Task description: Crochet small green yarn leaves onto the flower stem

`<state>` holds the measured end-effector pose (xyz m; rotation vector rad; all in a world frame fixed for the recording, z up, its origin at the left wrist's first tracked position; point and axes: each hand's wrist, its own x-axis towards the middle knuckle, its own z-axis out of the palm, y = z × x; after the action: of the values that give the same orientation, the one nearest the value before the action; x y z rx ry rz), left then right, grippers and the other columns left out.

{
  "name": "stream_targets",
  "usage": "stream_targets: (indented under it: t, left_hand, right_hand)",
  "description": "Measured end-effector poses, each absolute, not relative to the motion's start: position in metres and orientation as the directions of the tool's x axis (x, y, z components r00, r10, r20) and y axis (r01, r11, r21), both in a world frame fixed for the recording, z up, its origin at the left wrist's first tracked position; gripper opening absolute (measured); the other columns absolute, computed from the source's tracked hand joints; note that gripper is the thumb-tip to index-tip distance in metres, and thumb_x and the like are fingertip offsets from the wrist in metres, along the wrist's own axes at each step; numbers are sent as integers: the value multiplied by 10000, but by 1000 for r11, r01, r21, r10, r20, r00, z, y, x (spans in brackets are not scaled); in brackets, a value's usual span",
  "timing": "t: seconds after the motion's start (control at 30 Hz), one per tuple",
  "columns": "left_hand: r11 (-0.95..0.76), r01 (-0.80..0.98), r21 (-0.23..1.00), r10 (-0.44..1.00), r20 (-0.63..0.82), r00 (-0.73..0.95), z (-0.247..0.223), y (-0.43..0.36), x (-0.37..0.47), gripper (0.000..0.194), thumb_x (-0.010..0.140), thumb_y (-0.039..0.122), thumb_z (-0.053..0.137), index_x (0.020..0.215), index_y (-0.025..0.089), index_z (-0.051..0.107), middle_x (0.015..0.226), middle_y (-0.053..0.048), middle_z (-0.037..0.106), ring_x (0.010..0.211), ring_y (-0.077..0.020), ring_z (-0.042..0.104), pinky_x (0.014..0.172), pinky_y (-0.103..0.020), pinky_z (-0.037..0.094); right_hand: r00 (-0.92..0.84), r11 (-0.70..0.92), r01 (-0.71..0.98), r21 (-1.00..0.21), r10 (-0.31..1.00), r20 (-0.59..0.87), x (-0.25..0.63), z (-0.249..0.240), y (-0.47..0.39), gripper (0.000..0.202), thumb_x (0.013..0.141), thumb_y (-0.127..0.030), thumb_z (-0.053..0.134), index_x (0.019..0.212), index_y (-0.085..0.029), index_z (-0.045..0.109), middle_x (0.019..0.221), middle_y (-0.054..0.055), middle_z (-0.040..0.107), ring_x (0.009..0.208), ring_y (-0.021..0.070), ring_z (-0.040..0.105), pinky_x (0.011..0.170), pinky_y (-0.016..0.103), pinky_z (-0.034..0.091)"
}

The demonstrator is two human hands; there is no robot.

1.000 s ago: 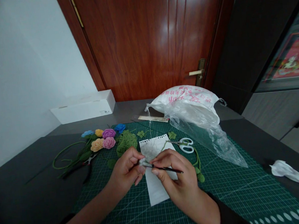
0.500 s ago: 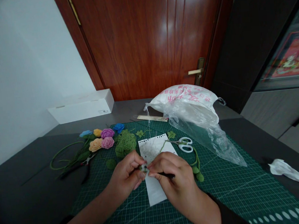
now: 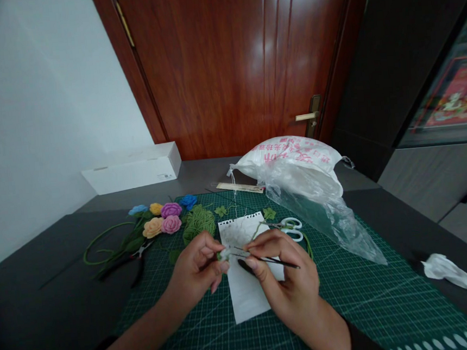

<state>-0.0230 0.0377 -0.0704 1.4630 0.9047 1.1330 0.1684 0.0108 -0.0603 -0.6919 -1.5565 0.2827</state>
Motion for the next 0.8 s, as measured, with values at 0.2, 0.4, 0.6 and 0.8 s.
stream_targets:
  t: [0.2,0.4,0.6,0.8]
  left_hand:
    - [-220,-18,975,940,217,263,-76,35,-19,280,798,258,739,860,224,467,587,103,519,341,-54,443,350,-160,327]
    - [-247,24,969,934,232,270,-76,33,-20,237,810,212,709,867,215,479,655,82,534,391,-57,490,387,-165,367]
    - [-256,46,966,932,233,277,-77,32,-22,226,810,220,690,870,220,472,671,77,541,381,-70,511,385,-181,378]
    - [-218,42,975,935,197,295,-75,30,-20,260,802,254,703,824,234,445,648,84,534,360,-63,466,364,-178,335]
  right_hand:
    - [-39,818,266,-510,538,842,162,-64,7,176,871,-75,679,978,-215,683,867,60,750,825,208,726,715,348,587]
    - [-37,824,291,-486,517,855,162,-61,10,136,878,-69,693,925,-195,700,825,50,759,787,179,728,693,294,578]
    - [3,809,248,-533,549,836,163,-60,13,141,865,-57,697,891,-196,701,792,37,756,748,169,720,697,287,570]
    - [-109,831,234,-504,537,836,163,-57,11,168,870,-23,666,858,-188,690,823,45,758,774,158,726,702,259,570]
